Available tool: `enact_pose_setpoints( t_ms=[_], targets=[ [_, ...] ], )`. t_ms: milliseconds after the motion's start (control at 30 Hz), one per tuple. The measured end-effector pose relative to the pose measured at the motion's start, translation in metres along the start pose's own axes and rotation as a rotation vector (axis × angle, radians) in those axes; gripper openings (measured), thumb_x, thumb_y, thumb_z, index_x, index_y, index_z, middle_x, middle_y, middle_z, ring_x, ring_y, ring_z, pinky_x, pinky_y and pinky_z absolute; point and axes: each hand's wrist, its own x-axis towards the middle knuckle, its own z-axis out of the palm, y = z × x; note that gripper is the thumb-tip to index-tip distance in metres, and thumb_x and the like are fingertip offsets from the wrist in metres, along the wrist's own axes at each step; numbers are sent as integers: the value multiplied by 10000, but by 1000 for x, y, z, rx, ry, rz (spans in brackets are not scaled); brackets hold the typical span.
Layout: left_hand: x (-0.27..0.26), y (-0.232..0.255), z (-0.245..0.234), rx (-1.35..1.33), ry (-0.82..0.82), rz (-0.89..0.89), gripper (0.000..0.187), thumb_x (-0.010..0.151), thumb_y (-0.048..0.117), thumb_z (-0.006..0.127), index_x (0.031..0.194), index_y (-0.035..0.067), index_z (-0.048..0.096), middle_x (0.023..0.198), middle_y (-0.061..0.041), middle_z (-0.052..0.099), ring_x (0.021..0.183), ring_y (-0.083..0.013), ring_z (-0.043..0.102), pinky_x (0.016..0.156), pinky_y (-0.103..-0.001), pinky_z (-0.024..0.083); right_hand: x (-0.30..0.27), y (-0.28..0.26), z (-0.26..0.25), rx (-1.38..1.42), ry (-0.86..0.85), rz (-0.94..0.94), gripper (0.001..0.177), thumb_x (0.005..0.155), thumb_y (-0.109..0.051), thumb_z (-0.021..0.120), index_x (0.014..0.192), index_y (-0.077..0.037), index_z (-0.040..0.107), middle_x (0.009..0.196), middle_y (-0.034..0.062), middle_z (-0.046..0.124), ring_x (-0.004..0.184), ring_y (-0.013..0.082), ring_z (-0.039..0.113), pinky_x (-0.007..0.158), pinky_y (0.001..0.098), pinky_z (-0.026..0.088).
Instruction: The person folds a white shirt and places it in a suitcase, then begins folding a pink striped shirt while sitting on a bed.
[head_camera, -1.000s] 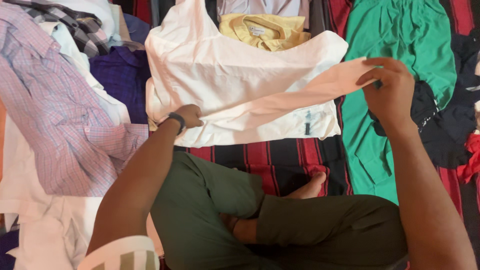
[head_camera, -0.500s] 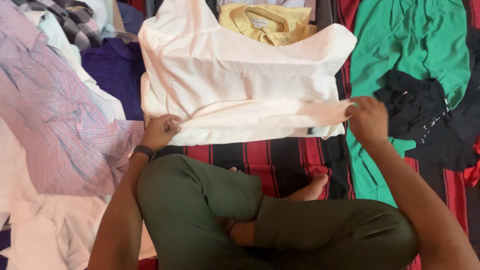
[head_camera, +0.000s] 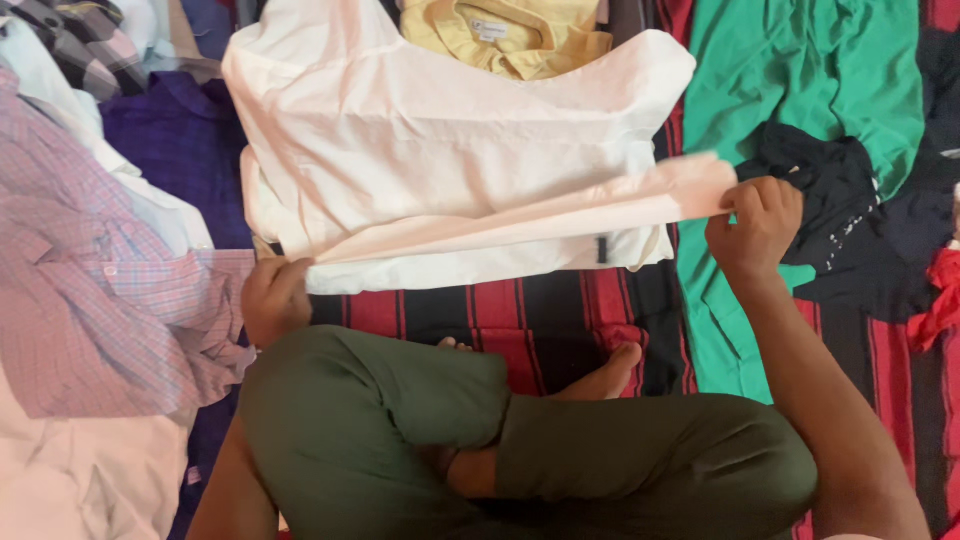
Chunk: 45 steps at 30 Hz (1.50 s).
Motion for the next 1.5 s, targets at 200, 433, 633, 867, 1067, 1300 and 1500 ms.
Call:
enact_pose_setpoints(
  t_ms=[200,433,633,867,1067,1300,1500],
  targets=[
    [-17,-9,4,130,-178,146,238,875,104,710,1109,106,756,1037,-89,648,1009,-314,619,914,-461,480,-23,-14,23,51,-260,-88,161,714,2,663,793,-118,590,862,69,586,907,317,590,804,476,423],
    [-28,-10,16,280,-347,234,422,792,212,745,1209,152,729,1216,-74,651,1199,-295,584,1029,-460,461,-71,-10,49,-113,-636,65,361,724,-29,656,1039,-175,755,1143,76,681,1113,325,632,905,456,491],
    [-48,-29,38,387,-267,215,373,852,193,746,1224,215,723,1280,-64,653,1176,-284,626,979,-453,504,-97,0,80,264,-526,663,326,980,-260,725,1182,-6,701,1088,151,725,1032,386,677,879,455,520],
    [-37,-15,28,256,-379,116,441,783,169,733,1223,194,743,1243,-97,666,1012,-345,642,788,-449,542,-94,-10,81,418,-729,1167,639,798,-405,896,1130,84,652,969,192,702,809,225,637,720,375,493],
    [-40,-19,30,181,-365,100,425,852,21,638,1234,181,734,1209,-53,684,1047,-317,659,877,-401,554,-108,1,102,911,-674,1426,364,875,-235,741,1158,-26,646,989,78,722,827,195,686,701,313,559],
    [-32,-2,-4,21,-305,113,429,815,30,642,1231,108,716,1184,-141,640,1058,-346,639,896,-420,519,-110,30,92,1262,-455,1547,372,909,-46,664,1260,-48,539,1102,103,669,866,253,690,736,386,594],
    [-50,37,-47,-118,-325,23,409,827,80,674,1234,110,701,1168,-142,628,1023,-330,634,863,-410,515,-160,2,72,1261,-419,1498,377,889,-7,685,1235,-43,541,1117,97,694,965,229,722,783,363,616]
  ],
)
